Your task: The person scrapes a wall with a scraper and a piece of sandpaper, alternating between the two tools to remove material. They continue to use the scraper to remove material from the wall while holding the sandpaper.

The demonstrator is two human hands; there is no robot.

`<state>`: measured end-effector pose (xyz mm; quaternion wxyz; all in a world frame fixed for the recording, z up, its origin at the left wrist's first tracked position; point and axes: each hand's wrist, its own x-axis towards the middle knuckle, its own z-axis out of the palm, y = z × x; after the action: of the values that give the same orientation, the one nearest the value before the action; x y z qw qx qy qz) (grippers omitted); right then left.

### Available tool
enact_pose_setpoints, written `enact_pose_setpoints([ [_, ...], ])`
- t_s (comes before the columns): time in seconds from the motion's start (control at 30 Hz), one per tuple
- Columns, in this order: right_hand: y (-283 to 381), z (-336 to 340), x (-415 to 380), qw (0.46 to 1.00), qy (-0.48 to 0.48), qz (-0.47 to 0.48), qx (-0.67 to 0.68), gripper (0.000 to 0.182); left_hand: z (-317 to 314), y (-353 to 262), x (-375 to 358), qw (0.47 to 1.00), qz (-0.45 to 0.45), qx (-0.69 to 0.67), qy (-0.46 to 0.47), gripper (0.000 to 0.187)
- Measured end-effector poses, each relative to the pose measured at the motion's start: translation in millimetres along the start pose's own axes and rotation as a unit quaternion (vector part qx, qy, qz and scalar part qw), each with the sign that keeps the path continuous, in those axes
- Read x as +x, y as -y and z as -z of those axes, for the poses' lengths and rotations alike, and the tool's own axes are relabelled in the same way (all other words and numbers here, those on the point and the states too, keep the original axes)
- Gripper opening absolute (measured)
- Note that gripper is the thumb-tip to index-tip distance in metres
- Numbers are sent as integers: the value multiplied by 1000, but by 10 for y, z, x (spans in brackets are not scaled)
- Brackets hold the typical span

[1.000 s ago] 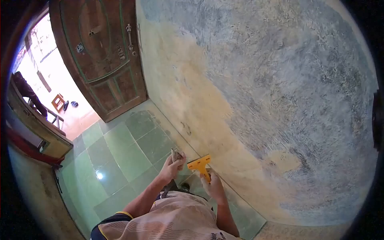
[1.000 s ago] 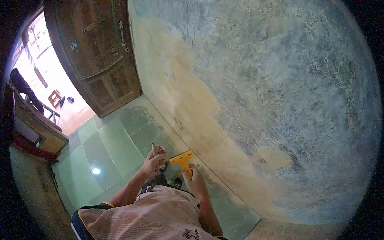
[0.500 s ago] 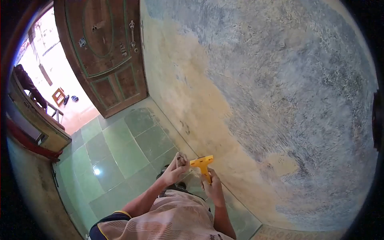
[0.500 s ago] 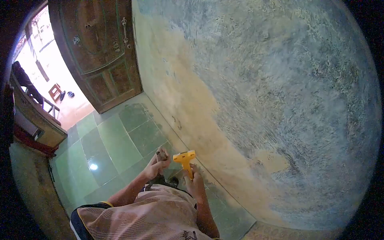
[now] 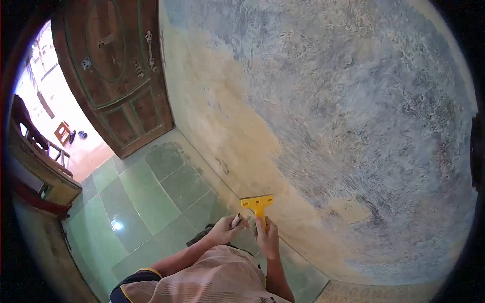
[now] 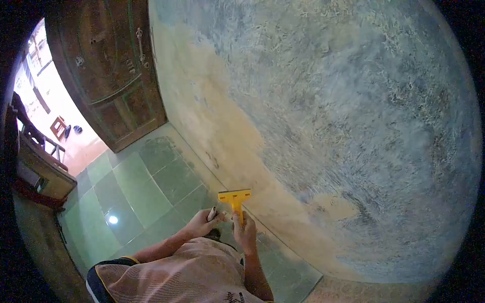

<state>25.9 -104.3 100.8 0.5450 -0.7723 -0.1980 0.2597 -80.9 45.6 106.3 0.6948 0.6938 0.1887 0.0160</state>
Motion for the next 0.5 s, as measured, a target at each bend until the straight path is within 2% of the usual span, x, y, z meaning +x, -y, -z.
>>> enact_pose_setpoints([
  [0.03,20,-23,13,1000,-5,-6,4,24,-21,24,43,1000,-1,-1,5,26],
  [0.1,-192,-87,148,1000,-7,9,-27,29,-57,63,148,992,-71,-93,-45,32],
  [0.17,-101,-169,148,998,-15,15,-55,35,-26,68,242,991,-65,-108,-48,33],
  [0.23,190,-278,111,994,13,50,-92,36,39,108,317,990,-53,-123,-46,34],
  [0.27,145,-362,136,986,-4,134,-97,39,101,144,361,991,-24,-118,-67,34],
  [0.3,114,-408,113,987,-17,122,-98,39,123,187,420,990,6,-111,-87,35],
  [0.33,240,-450,105,991,7,93,-93,40,108,263,503,978,8,-186,-93,36],
  [0.37,357,-467,123,994,30,64,-87,42,130,213,517,980,14,-183,-77,36],
  [0.43,441,-461,184,993,26,51,-104,45,191,134,527,952,85,-278,-96,35],
  [0.5,409,-474,244,986,36,25,-162,47,200,175,583,949,81,-301,-52,34],
])
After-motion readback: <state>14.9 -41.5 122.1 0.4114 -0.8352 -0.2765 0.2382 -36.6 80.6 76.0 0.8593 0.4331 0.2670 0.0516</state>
